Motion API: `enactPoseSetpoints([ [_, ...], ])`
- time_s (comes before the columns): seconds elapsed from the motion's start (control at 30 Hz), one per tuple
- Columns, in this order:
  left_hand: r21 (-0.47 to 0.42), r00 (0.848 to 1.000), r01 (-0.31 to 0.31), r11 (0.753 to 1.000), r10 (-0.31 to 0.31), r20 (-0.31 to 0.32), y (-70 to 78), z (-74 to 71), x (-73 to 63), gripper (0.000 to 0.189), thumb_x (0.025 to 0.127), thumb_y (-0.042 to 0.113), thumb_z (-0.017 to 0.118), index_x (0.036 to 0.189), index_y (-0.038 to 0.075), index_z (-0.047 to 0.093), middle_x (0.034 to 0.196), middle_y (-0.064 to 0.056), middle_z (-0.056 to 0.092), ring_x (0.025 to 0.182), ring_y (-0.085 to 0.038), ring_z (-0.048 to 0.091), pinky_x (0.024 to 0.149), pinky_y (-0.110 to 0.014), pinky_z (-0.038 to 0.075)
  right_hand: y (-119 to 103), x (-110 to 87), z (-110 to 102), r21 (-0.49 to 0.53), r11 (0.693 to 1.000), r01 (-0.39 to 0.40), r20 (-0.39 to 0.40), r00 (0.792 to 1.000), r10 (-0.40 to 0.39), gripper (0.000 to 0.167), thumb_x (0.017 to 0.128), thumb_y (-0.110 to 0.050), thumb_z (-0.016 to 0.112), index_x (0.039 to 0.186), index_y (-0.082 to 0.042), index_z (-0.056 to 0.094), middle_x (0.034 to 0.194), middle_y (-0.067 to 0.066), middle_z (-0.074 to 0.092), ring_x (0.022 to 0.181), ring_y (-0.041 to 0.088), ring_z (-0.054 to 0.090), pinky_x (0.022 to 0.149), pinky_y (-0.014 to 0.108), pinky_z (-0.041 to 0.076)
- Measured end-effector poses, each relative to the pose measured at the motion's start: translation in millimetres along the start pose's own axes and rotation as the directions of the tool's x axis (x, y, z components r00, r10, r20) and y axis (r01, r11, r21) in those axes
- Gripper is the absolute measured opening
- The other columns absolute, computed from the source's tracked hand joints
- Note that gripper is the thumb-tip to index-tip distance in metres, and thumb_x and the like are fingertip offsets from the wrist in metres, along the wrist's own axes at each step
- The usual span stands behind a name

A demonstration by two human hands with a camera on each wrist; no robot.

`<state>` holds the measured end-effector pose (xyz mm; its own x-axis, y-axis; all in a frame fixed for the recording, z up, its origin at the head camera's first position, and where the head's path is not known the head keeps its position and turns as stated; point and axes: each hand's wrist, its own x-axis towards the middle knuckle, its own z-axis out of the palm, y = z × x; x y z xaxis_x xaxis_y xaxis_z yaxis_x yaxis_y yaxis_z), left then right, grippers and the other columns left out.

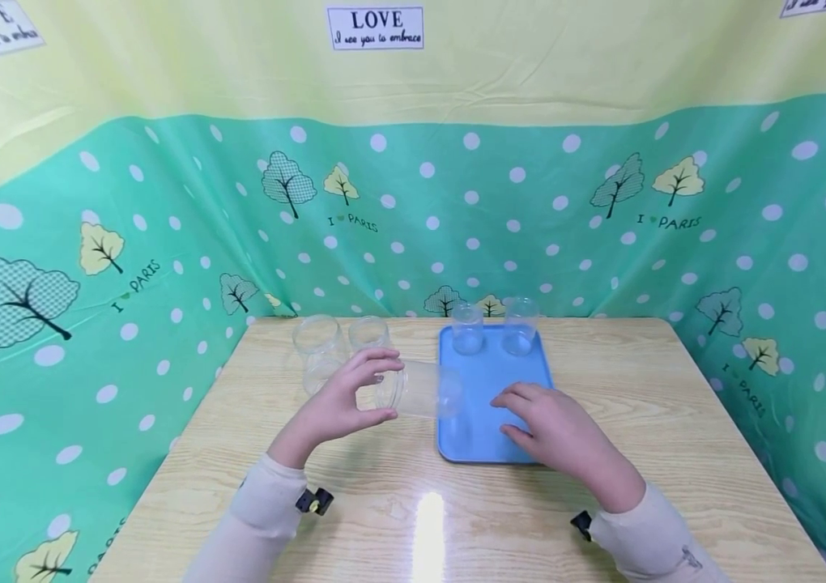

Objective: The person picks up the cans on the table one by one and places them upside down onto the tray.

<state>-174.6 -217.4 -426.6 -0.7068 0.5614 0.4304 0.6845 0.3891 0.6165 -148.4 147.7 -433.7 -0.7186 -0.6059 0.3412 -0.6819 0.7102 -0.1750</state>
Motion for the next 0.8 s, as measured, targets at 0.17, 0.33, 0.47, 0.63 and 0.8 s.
enactPoseSetpoints([
  [0.17,-0.05,1.0,0.03,0.998,-0.03,-0.003,6.1,1.3,1.9,0.066,0.079,0.004,0.088,0.138,0.009,0.058,0.148,-0.016,0.047,0.136,-0.031,0.05,0.102,-0.051,0.055,1.7,-0.3,-0.5,0.084,0.996,-0.043,-0.023,0.999,0.045,0.04,0.088,-0.028,0.083,0.125,-0.021,0.07,0.122,-0.006,0.068,0.109,0.014,0.068,0.088,0.036,0.06],
  [0.33,-0.101,0.999,0.042,0.994,-0.044,-0.017,22.8,-0.9,4.7,0.064,0.079,-0.003,0.085,0.137,0.001,0.057,0.146,-0.022,0.046,0.133,-0.035,0.051,0.102,-0.057,0.052,2.5,0.3,-2.5,0.164,0.984,-0.071,-0.047,0.996,0.08,0.047,0.089,-0.029,0.082,0.133,-0.023,0.065,0.131,-0.006,0.064,0.115,0.016,0.067,0.09,0.037,0.06],
  [0.47,-0.151,0.999,0.023,0.988,-0.027,-0.025,32.2,-2.7,6.7,0.063,0.079,-0.006,0.084,0.135,-0.004,0.056,0.145,-0.025,0.046,0.132,-0.036,0.052,0.101,-0.058,0.052,3.8,-0.5,-2.8,0.255,0.964,-0.074,-0.064,0.994,0.093,0.051,0.09,-0.029,0.081,0.137,-0.028,0.062,0.137,-0.008,0.06,0.121,0.016,0.064,0.094,0.039,0.059],
  [0.63,-0.209,0.999,-0.011,0.978,0.004,-0.035,17.1,4.3,5.7,0.066,0.078,-0.007,0.085,0.136,-0.004,0.055,0.147,-0.027,0.044,0.135,-0.031,0.05,0.102,-0.052,0.054,6.0,-0.9,-3.1,0.416,0.909,-0.022,-0.108,0.991,0.074,0.057,0.089,-0.021,0.082,0.142,-0.027,0.059,0.142,-0.006,0.057,0.13,0.019,0.058,0.101,0.044,0.056],
  [0.8,-0.247,0.998,-0.022,0.969,0.009,-0.056,3.6,9.8,4.1,0.068,0.077,-0.005,0.086,0.138,0.003,0.056,0.149,-0.022,0.044,0.137,-0.025,0.048,0.102,-0.044,0.055,7.6,0.6,-5.1,0.51,0.859,0.037,-0.156,0.986,0.051,0.059,0.089,-0.015,0.081,0.143,-0.017,0.057,0.146,0.001,0.055,0.131,0.022,0.056,0.101,0.045,0.056],
])
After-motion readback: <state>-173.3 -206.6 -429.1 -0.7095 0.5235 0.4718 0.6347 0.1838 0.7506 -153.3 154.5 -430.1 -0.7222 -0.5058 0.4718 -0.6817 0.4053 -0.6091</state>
